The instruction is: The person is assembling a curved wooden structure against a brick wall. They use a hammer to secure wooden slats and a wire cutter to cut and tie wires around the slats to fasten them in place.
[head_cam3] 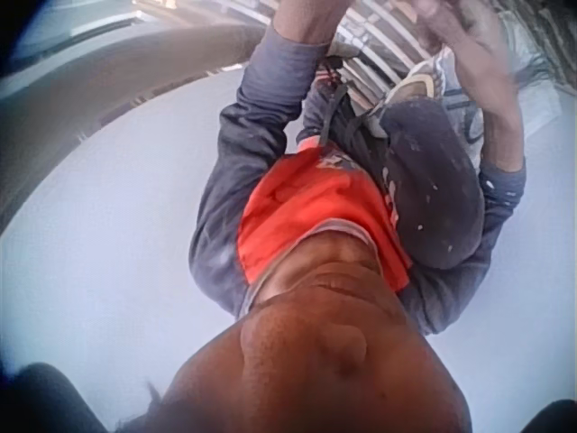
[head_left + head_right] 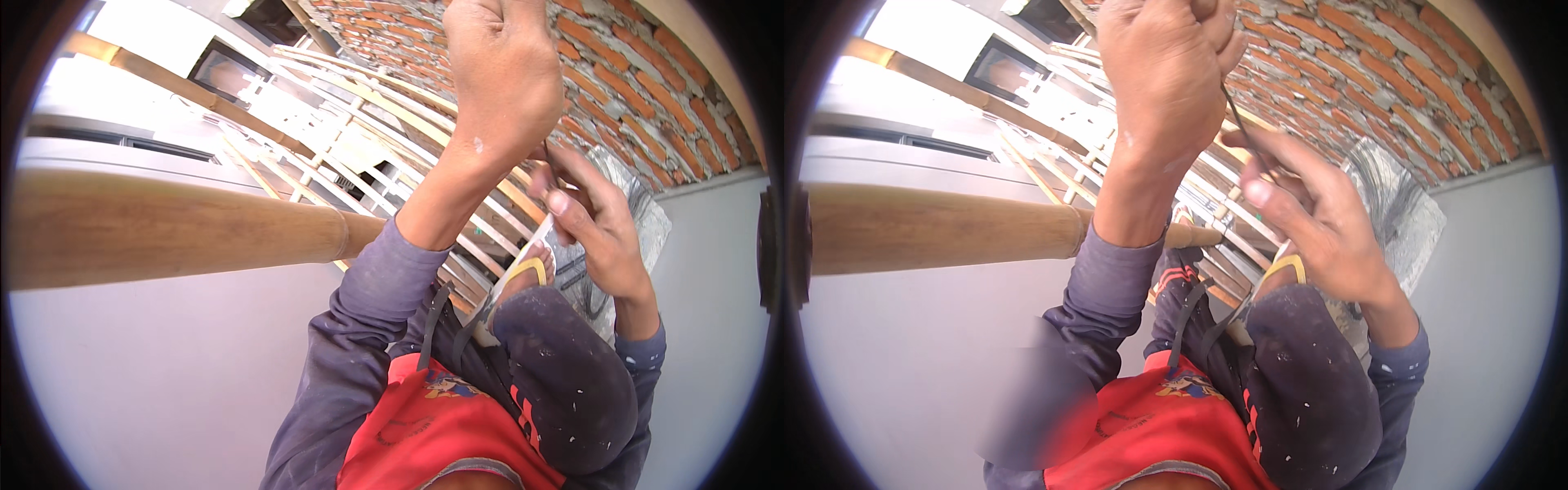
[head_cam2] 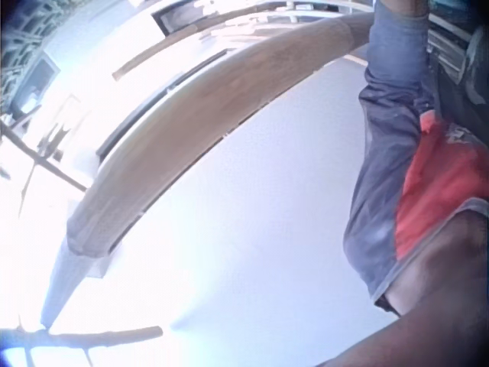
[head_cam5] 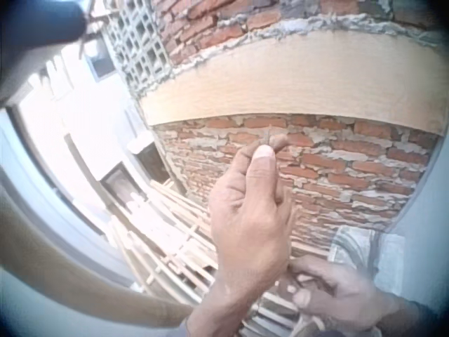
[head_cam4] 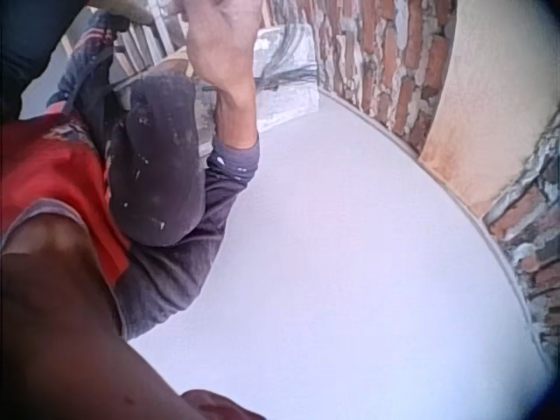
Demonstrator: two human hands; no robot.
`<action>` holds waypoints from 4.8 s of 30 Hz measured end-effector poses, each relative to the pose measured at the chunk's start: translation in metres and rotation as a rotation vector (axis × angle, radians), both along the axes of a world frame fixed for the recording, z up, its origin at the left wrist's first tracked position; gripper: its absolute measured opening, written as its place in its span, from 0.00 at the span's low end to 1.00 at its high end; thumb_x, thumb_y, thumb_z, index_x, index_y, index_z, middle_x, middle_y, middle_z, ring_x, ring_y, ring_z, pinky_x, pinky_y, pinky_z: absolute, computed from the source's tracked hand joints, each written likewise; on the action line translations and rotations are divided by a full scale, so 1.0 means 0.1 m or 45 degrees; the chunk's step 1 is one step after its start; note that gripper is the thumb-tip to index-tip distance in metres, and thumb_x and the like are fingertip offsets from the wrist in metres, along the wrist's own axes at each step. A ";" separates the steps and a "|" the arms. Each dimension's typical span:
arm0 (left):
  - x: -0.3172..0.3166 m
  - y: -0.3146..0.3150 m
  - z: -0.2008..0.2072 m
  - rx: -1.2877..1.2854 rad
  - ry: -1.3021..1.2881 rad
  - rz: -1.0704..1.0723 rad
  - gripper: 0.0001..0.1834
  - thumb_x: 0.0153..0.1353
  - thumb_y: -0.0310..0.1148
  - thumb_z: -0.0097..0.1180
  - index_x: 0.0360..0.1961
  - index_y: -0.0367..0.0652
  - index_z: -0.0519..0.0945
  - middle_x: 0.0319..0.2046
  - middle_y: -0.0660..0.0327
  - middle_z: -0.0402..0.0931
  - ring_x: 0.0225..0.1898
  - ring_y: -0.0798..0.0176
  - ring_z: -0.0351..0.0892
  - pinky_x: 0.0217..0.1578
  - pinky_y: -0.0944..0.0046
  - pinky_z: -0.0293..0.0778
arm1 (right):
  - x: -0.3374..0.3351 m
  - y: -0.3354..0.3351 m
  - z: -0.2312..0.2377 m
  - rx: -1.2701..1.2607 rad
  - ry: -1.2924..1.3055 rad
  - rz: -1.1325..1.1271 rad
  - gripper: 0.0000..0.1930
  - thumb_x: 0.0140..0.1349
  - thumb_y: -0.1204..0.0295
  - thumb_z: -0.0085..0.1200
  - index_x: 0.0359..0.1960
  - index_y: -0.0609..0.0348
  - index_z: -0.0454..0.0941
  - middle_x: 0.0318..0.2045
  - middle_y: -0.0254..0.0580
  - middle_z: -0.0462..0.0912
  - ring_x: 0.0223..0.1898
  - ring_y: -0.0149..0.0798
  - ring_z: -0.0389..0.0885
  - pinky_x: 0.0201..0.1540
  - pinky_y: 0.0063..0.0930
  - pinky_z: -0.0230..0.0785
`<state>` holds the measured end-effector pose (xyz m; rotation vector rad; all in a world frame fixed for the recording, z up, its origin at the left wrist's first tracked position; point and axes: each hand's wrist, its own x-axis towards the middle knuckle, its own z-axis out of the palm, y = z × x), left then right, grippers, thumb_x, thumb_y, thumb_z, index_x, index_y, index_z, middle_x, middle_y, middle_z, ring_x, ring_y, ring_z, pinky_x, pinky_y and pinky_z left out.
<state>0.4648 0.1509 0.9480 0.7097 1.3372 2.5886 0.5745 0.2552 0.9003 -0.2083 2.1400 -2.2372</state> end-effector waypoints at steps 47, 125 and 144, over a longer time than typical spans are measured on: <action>-0.79 -0.49 -1.04 0.642 -0.731 0.434 0.11 0.70 0.37 0.31 0.43 0.46 0.65 0.17 0.72 0.51 0.13 0.77 0.48 0.13 0.74 0.50 | 0.16 0.67 0.11 0.692 0.334 0.041 0.10 0.64 0.71 0.47 0.37 0.67 0.71 0.41 0.39 0.65 0.33 0.28 0.66 0.36 0.17 0.60; -0.70 -0.39 -2.01 0.822 -0.597 -0.085 0.12 0.68 0.42 0.37 0.41 0.46 0.67 0.15 0.72 0.47 0.13 0.77 0.42 0.11 0.76 0.44 | -1.07 1.69 -0.66 2.480 -0.010 -0.211 0.14 0.52 0.81 0.41 0.35 0.53 0.78 0.34 0.41 0.75 0.39 0.48 0.78 0.37 0.41 0.69; -0.27 -0.39 -2.38 0.337 -0.849 0.366 0.12 0.69 0.41 0.35 0.41 0.43 0.63 0.16 0.71 0.49 0.13 0.75 0.45 0.12 0.74 0.47 | -0.49 1.93 -1.07 1.587 0.167 -0.237 0.10 0.65 0.73 0.42 0.44 0.63 0.72 0.37 0.46 0.74 0.41 0.39 0.74 0.48 0.28 0.63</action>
